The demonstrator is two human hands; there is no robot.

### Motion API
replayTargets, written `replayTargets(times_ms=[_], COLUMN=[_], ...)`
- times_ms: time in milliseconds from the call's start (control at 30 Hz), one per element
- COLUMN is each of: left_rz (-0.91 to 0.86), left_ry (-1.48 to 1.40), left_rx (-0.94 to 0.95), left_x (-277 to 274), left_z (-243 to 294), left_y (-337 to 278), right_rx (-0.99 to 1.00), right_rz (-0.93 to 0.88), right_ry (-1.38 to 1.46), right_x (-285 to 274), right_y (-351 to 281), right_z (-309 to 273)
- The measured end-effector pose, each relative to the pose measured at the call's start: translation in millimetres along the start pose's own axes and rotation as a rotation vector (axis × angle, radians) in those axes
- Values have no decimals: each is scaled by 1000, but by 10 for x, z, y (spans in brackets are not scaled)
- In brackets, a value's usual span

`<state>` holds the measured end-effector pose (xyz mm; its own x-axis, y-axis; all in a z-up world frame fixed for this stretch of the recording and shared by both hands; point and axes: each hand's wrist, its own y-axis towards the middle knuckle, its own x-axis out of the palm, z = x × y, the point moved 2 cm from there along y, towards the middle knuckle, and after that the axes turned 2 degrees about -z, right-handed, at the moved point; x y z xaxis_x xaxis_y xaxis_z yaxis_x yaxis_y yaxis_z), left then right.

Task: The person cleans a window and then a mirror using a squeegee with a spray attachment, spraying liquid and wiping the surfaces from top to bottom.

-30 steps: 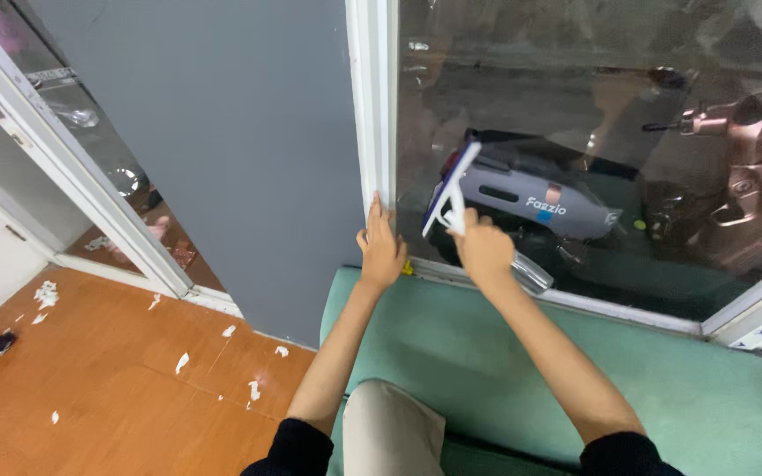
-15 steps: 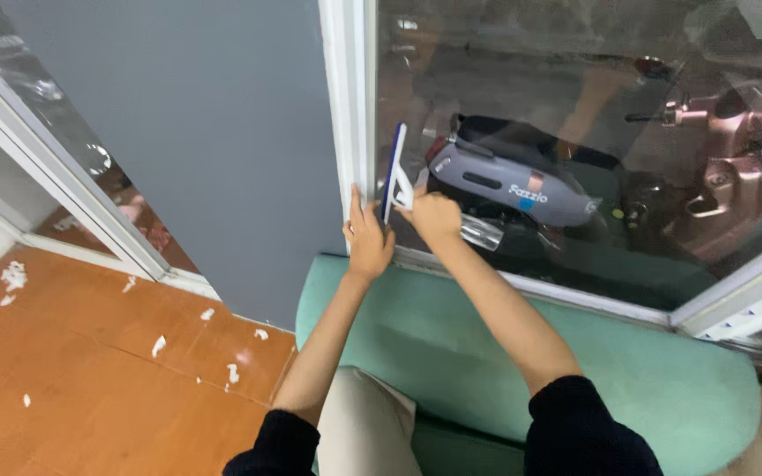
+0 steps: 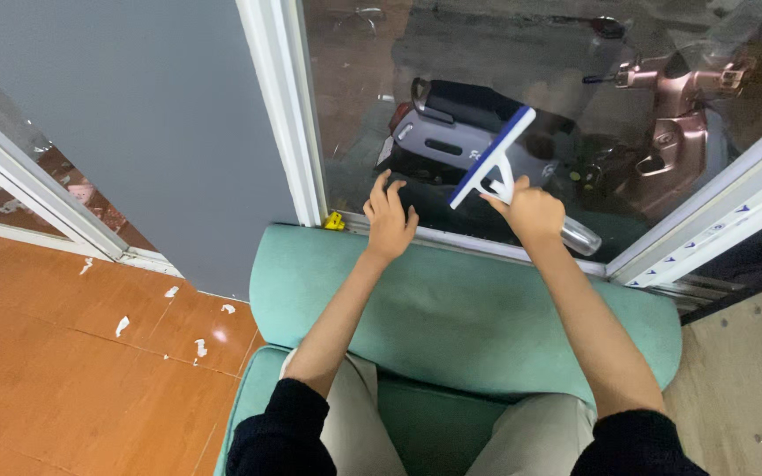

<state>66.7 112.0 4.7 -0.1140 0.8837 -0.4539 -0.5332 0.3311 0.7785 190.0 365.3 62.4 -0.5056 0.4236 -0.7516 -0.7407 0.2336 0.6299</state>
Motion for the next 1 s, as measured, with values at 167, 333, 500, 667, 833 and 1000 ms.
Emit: replayTargets(times_ms=[167, 333, 500, 667, 833, 1000], left_rz=[-45, -105, -133, -111, -160, -194], left_ry=[15, 63, 216, 287, 279, 250], left_rx=[-39, -153, -267, -267, -310, -351], left_x=[-91, -364, -720, -1040, -1255, -1305], left_z=[45, -256, -720, -1005, -1099, -1196], left_y=[-105, -244, -329, -327, -365, -436], right_rx=[78, 54, -97, -153, -211, -199], right_rz=[-93, -120, -140, -125, -219, -292], right_ry=[48, 259, 385, 493, 535, 501], right_x=[-198, -596, -636, -135, 611, 860], right_y=[-66, -60, 226, 552, 721, 727], right_z=[-40, -445, -1151, -2122, -2936, -3032])
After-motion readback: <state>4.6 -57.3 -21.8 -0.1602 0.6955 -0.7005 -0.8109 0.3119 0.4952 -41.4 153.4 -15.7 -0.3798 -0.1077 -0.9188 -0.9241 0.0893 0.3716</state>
